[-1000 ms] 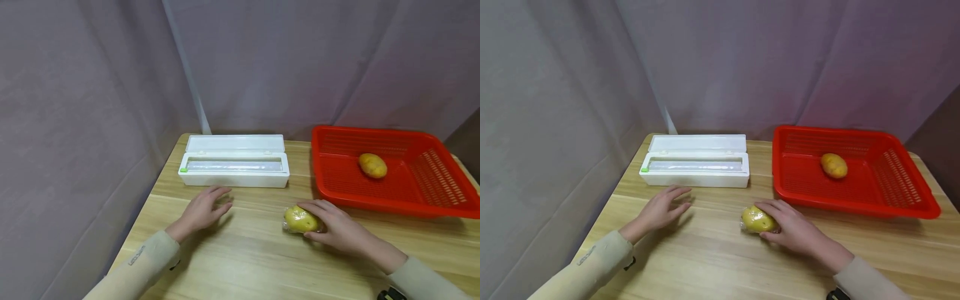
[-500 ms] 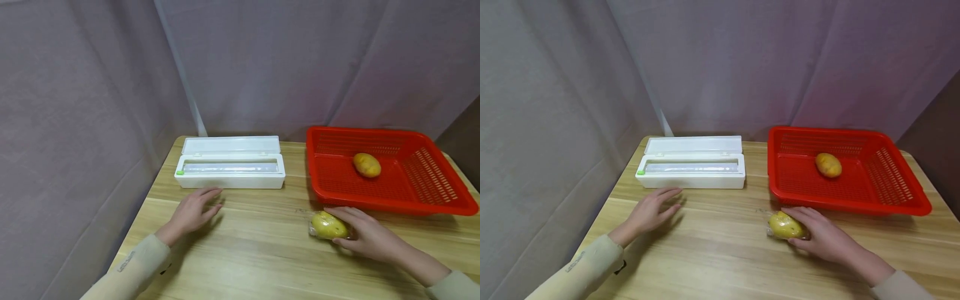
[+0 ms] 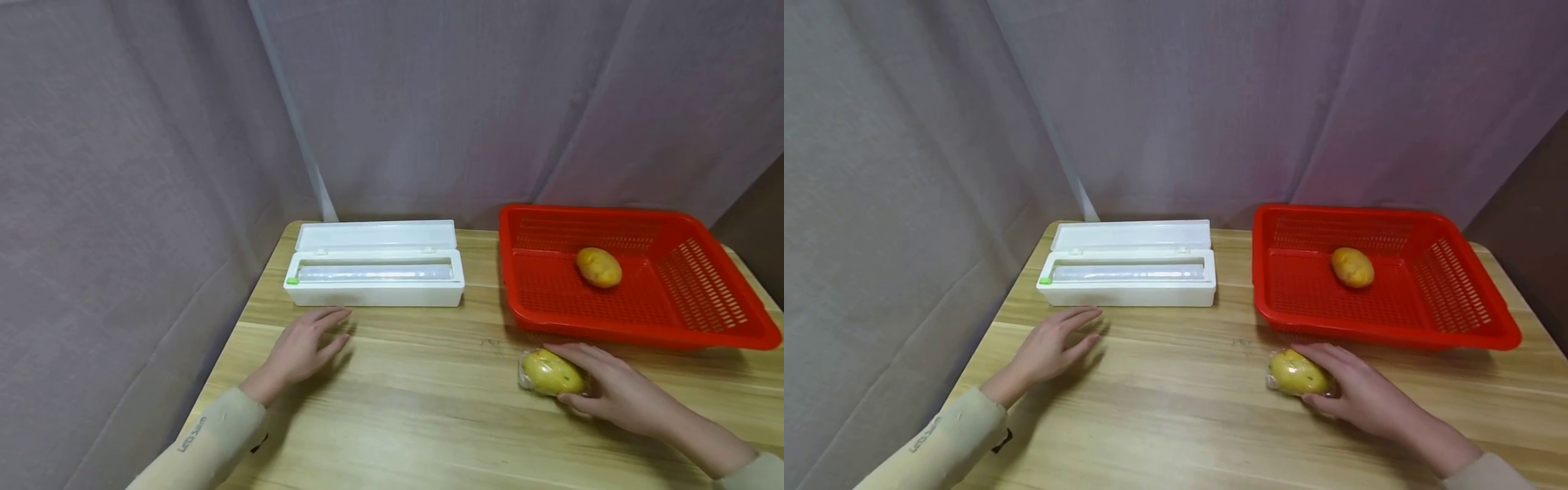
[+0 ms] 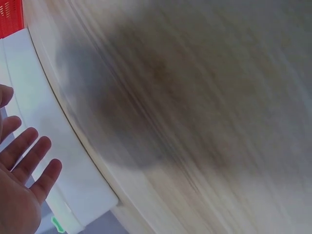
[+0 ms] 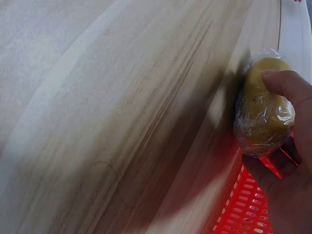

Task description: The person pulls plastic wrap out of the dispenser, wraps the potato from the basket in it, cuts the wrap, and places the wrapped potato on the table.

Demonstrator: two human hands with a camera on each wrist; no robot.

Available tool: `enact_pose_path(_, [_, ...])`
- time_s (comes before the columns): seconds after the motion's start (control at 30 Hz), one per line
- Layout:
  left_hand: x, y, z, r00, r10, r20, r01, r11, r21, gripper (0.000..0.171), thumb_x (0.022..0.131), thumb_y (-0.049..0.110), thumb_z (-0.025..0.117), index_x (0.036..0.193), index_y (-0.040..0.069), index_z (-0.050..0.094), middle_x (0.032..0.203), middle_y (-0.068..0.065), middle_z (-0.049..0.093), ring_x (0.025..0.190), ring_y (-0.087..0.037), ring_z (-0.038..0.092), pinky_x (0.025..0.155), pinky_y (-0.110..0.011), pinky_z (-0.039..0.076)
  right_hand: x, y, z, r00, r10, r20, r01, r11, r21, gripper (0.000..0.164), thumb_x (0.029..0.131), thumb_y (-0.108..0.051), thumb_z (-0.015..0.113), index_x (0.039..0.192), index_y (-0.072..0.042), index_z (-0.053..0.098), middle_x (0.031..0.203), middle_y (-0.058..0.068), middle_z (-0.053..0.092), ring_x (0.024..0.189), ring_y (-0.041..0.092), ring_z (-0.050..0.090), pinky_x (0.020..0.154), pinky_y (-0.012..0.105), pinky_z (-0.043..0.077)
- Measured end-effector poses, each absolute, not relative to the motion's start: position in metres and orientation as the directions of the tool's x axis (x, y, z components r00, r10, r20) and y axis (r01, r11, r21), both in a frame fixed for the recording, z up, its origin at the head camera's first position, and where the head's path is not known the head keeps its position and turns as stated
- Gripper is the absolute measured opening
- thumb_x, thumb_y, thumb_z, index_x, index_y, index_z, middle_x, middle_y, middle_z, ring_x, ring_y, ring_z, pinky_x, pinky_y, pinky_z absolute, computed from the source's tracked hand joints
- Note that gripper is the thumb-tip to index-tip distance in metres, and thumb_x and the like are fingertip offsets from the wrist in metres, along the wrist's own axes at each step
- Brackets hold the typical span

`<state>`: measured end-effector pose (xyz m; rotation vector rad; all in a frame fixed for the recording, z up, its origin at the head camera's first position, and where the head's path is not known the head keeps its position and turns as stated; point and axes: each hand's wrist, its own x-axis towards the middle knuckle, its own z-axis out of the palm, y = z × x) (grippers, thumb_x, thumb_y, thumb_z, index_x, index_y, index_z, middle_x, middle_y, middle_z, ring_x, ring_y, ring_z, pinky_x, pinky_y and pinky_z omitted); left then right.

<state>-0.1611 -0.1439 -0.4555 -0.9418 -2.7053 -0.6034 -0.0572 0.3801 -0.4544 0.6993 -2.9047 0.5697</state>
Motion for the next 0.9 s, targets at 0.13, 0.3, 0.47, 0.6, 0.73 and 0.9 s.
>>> enact_pose_path(0.13, [-0.163, -0.146, -0.455, -0.770, 0.550, 0.324, 0.634, 0.714, 0.297, 0.046, 0.099, 0.025, 0.077, 0.140, 0.007, 0.069, 0.139, -0.013, 0.070, 0.125, -0.035, 0.068, 0.107, -0.052, 0.055, -0.058, 0.381, -0.455, -0.886, -0.424, 0.190, -0.464, 0.822, -0.330, 0.082, 0.078, -0.036, 0.097, 0.149, -0.019, 0.061, 0.137, 0.002, 0.068, 0.117, 0.021, 0.066, 0.086, 0.039, 0.061])
enact_pose_path(0.3, [-0.164, -0.146, -0.455, -0.765, 0.552, 0.331, 0.639, 0.711, 0.292, 0.045, 0.099, 0.025, 0.077, 0.140, 0.008, 0.070, 0.138, -0.012, 0.070, 0.123, -0.035, 0.069, 0.105, -0.052, 0.056, -0.058, 0.381, -0.454, -0.882, -0.429, 0.195, -0.470, 0.822, -0.322, 0.082, 0.078, -0.037, 0.097, 0.150, -0.019, 0.060, 0.137, 0.001, 0.067, 0.118, 0.021, 0.065, 0.088, 0.036, 0.060])
enact_pose_path(0.47, [-0.165, -0.145, -0.452, -0.762, 0.553, 0.338, 0.643, 0.710, 0.287, 0.045, 0.099, 0.026, 0.077, 0.141, 0.009, 0.070, 0.138, -0.011, 0.070, 0.124, -0.034, 0.068, 0.105, -0.052, 0.056, -0.055, 0.382, -0.450, -0.885, -0.422, 0.194, -0.463, 0.834, -0.301, 0.088, 0.076, -0.044, 0.096, 0.152, -0.020, 0.058, 0.141, 0.002, 0.066, 0.123, 0.026, 0.062, 0.095, 0.026, 0.053])
enact_pose_path(0.6, [-0.167, -0.144, -0.446, -0.755, 0.553, 0.352, 0.648, 0.710, 0.277, 0.046, 0.098, 0.025, 0.079, 0.140, 0.009, 0.070, 0.136, -0.010, 0.071, 0.124, -0.033, 0.068, 0.104, -0.052, 0.056, -0.051, 0.383, -0.438, -0.891, -0.413, 0.185, -0.451, 0.849, -0.276, 0.090, 0.076, -0.048, 0.096, 0.153, -0.023, 0.057, 0.144, 0.000, 0.065, 0.126, 0.024, 0.059, 0.095, 0.032, 0.054])
enact_pose_path(0.73, [-0.169, -0.146, -0.435, -0.758, 0.545, 0.359, 0.643, 0.718, 0.266, 0.046, 0.096, 0.023, 0.081, 0.139, 0.010, 0.071, 0.134, -0.010, 0.072, 0.123, -0.033, 0.068, 0.102, -0.052, 0.058, -0.050, 0.380, -0.422, -0.871, -0.436, 0.229, -0.485, 0.836, -0.255, 0.084, 0.074, -0.042, 0.098, 0.148, -0.024, 0.062, 0.139, -0.004, 0.067, 0.124, 0.016, 0.059, 0.095, 0.027, 0.056])
enact_pose_path(0.9, [-0.181, -0.151, -0.420, -0.755, 0.558, 0.344, 0.646, 0.724, 0.243, 0.047, 0.097, 0.024, 0.080, 0.140, 0.008, 0.070, 0.134, -0.012, 0.071, 0.125, -0.034, 0.067, 0.104, -0.052, 0.056, -0.060, 0.361, -0.402, -0.816, -0.480, 0.321, -0.562, 0.789, -0.248, 0.078, 0.073, -0.032, 0.100, 0.144, -0.025, 0.066, 0.136, -0.008, 0.069, 0.120, 0.010, 0.060, 0.101, 0.003, 0.035])
